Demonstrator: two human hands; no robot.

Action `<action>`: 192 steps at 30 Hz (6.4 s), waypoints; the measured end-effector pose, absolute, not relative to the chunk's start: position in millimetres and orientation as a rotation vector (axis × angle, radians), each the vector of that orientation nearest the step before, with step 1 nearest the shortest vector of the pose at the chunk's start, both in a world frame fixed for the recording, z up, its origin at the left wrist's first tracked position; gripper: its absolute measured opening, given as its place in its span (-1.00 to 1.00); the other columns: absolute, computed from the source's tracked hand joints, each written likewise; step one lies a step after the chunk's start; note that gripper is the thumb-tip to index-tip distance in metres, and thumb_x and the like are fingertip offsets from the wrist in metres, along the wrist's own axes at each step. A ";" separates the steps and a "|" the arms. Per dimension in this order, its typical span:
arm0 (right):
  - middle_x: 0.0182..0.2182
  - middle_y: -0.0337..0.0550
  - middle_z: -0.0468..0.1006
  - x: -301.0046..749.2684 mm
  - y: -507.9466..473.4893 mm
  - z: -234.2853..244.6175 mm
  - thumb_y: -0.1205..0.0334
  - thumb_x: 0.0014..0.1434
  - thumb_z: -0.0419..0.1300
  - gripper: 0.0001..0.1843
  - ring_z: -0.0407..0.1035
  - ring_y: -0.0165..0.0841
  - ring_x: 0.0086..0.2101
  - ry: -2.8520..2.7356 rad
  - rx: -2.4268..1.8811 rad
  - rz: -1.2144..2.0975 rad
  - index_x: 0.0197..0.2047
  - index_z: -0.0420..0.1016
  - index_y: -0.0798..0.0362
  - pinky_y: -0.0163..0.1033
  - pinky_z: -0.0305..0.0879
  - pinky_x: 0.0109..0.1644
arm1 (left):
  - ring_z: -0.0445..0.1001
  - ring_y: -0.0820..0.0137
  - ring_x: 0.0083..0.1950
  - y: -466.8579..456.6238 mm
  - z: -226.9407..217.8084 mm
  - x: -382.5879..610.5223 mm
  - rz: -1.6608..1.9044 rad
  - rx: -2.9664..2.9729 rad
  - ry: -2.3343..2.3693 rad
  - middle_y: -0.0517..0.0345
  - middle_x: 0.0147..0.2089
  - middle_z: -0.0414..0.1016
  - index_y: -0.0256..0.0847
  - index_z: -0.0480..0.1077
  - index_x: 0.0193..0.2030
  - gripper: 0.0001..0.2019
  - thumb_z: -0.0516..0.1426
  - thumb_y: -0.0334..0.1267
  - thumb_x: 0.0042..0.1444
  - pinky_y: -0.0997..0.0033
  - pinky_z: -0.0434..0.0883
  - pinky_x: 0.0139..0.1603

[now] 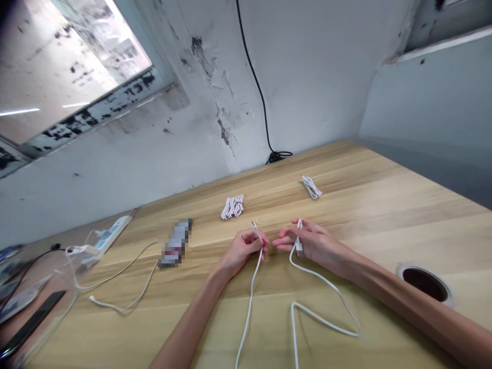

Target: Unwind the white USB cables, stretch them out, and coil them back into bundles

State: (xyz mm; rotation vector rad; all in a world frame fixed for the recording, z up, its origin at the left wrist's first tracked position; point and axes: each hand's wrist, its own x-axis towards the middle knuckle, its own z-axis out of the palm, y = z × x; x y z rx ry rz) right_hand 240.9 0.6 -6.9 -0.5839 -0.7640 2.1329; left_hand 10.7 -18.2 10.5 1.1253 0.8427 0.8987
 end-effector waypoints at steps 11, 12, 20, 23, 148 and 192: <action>-0.50 -0.28 0.32 244.2 -0.7 -3.5 -0.01 0.32 0.15 -0.72 0.15 -0.49 -0.57 -0.986 -0.551 2.092 -0.29 0.34 0.03 -0.33 0.14 -0.48 | 0.42 0.45 -0.42 -18.1 11.7 10.2 0.893 1.132 0.849 0.12 -0.39 0.48 -0.31 0.54 -0.26 -0.66 0.35 -0.04 0.02 0.43 0.36 -0.29; -0.53 -0.32 0.24 244.0 -1.1 -3.6 -0.03 0.33 0.13 -0.71 0.05 -0.50 -0.60 -0.985 -0.546 2.100 -0.30 0.31 0.01 -0.35 0.04 -0.53 | 0.42 0.45 -0.43 -18.1 12.1 10.3 0.892 1.129 0.852 0.12 -0.39 0.48 -0.31 0.54 -0.26 -0.65 0.35 -0.03 0.02 0.43 0.36 -0.30; -0.51 -0.31 0.04 240.2 -1.9 -2.0 -0.02 0.33 0.12 -0.66 -0.13 -0.41 -0.52 -1.138 -0.664 1.782 -0.38 0.25 0.01 -0.26 -0.09 -0.46 | 0.40 0.49 -0.48 -17.9 12.5 11.0 0.936 1.040 0.911 0.17 -0.41 0.45 -0.31 0.51 -0.27 -0.62 0.37 0.00 -0.03 0.47 0.36 -0.39; -0.46 -0.26 0.09 242.1 0.3 -5.1 0.04 0.31 0.13 -0.70 -0.03 -0.36 -0.45 -1.178 -0.672 1.632 -0.39 0.22 -0.01 -0.23 0.01 -0.37 | 0.37 0.53 -0.51 -16.0 10.3 11.0 1.010 0.971 0.884 0.21 -0.42 0.42 -0.30 0.48 -0.28 -0.63 0.38 -0.02 -0.02 0.48 0.36 -0.43; -0.25 -0.09 0.52 246.6 -2.7 16.3 -0.06 0.29 0.16 -0.67 0.45 -0.30 -0.26 -1.067 -0.760 2.008 -0.28 0.40 0.06 -0.18 0.34 -0.11 | 0.35 0.55 -0.52 -11.6 2.2 8.0 1.060 0.980 0.856 0.21 -0.44 0.40 -0.31 0.52 -0.25 -0.72 0.36 -0.13 0.04 0.52 0.32 -0.46; -0.44 -0.09 0.54 255.3 -12.2 27.0 -0.31 0.32 -0.08 -0.38 0.37 -0.40 -0.56 -1.678 -0.686 2.117 -0.27 0.44 0.11 -0.29 0.25 -0.50 | 0.30 0.58 -0.53 -10.6 6.5 9.9 1.229 0.825 0.835 0.25 -0.46 0.36 -0.29 0.48 -0.26 -0.66 0.40 -0.10 -0.04 0.53 0.27 -0.51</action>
